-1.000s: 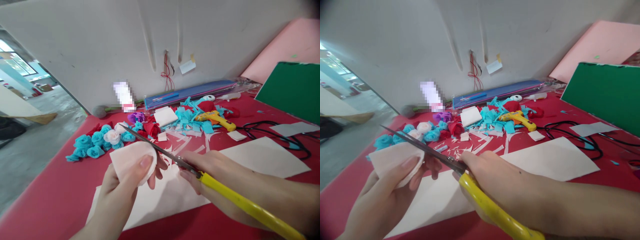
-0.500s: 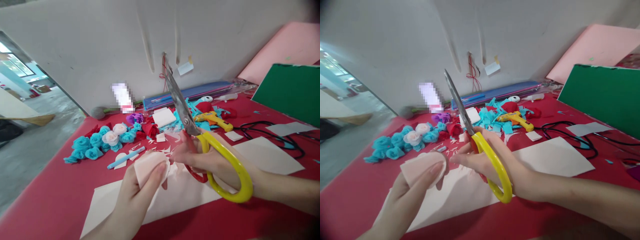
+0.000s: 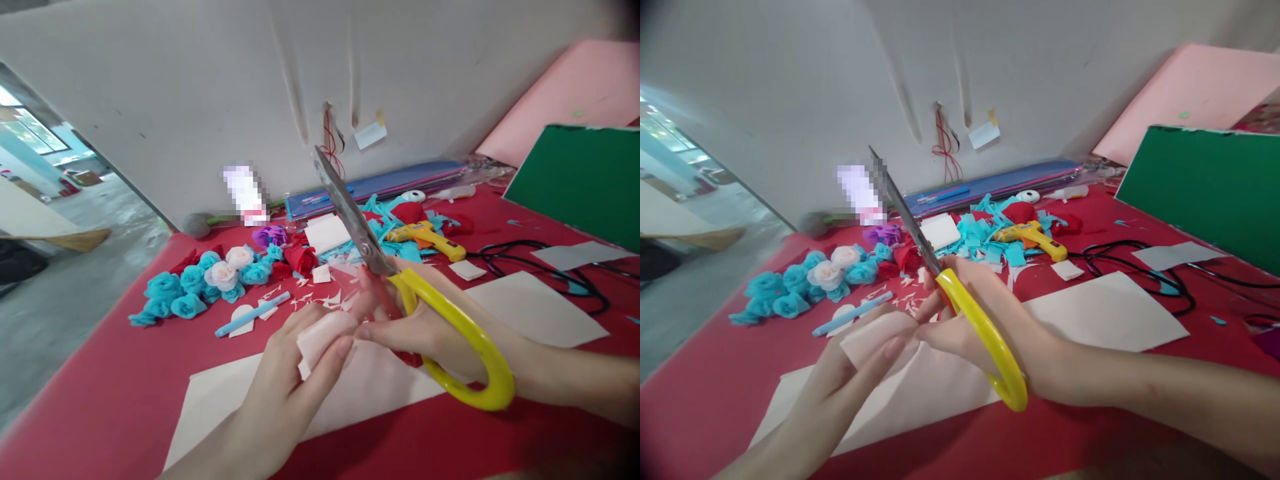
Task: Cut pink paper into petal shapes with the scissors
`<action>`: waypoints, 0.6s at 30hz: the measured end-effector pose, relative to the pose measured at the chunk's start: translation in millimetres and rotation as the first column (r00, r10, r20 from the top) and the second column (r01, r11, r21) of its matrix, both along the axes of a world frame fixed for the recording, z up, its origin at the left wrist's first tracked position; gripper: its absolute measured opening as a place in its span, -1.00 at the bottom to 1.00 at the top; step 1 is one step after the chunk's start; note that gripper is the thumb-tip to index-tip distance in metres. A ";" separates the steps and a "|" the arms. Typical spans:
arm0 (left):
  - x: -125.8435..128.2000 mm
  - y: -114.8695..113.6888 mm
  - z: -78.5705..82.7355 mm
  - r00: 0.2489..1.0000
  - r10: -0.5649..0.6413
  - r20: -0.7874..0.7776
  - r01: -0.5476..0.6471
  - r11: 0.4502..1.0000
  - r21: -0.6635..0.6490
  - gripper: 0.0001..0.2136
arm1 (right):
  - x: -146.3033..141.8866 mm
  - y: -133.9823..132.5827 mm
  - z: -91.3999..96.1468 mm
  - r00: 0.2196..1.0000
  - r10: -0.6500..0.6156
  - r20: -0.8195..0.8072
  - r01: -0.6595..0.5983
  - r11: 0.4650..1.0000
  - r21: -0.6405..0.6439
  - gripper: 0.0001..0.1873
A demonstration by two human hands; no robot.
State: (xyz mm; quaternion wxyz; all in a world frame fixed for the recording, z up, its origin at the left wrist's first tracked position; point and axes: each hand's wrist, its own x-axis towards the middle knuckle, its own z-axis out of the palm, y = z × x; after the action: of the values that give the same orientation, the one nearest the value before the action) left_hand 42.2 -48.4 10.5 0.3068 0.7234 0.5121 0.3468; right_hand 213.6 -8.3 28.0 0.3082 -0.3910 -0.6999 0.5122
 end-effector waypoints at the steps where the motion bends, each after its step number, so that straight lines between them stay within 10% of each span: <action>1: -1.4 0.4 -0.1 0.999 0.028 0.021 -0.029 0.999 0.035 -0.96 | 0.1 1.3 2.6 0.999 -0.028 0.036 0.028 0.999 0.021 -0.87; 8: -11.2 0.8 9.7 0.998 -0.029 0.054 0.022 0.993 0.120 -0.77 | -2.5 8.7 11.6 0.986 -0.006 0.165 0.011 0.999 -0.034 -0.87; 18: -5.2 2.3 18.6 0.978 -0.207 -0.036 0.192 0.950 -0.246 -0.73 | 0.4 6.0 7.1 0.990 0.134 0.033 -0.132 0.990 -0.041 -0.74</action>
State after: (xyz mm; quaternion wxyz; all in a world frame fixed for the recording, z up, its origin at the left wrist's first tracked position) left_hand 37.1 -46.1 29.2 0.4099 0.7392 0.4838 0.2268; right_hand 213.9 -2.3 35.1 0.2532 -0.3583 -0.7197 0.5381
